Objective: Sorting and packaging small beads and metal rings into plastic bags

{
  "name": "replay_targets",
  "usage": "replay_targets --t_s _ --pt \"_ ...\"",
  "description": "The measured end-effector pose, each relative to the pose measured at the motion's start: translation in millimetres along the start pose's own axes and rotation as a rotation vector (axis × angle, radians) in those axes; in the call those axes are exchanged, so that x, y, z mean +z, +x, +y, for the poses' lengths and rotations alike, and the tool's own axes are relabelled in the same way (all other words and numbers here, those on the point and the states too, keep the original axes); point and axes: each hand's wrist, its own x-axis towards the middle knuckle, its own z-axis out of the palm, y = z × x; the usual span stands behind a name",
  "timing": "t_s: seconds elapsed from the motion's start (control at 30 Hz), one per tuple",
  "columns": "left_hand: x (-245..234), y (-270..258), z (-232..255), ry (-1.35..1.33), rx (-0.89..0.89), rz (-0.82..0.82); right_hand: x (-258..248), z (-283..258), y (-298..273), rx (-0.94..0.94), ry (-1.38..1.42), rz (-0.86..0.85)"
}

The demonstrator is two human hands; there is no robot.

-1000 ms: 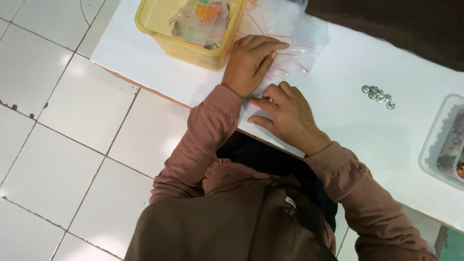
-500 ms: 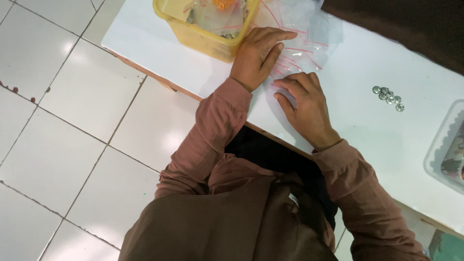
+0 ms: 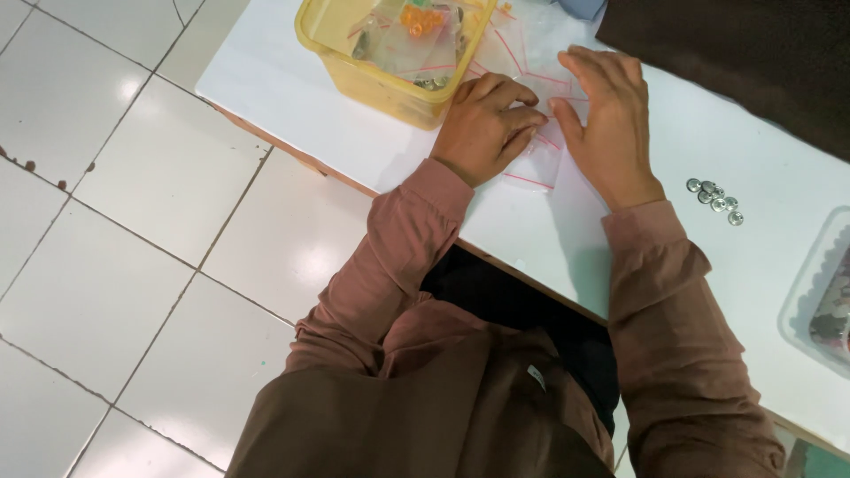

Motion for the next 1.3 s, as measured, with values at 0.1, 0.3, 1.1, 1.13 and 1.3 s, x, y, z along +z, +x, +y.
replay_targets --t_s 0.1,0.3,1.1,1.13,1.3 --pt "2.4 -1.1 -2.4 0.029 -0.009 -0.037 28.6 12.0 -1.3 0.016 -0.156 0.013" --pt "-7.4 4.4 5.3 0.022 0.014 -0.014 29.5 16.1 -2.5 0.086 -0.042 0.129" --pt "6.2 -3.0 -4.7 0.272 -0.068 -0.038 -1.5 -8.0 -26.2 0.312 0.475 0.042" --pt "9.4 -4.0 -5.9 0.272 -0.067 -0.039 -3.1 -9.5 -26.4 0.313 0.475 0.043" --pt "5.9 -0.6 -1.6 0.207 -0.092 -0.039 -11.2 -15.4 -24.2 0.370 0.538 0.035"
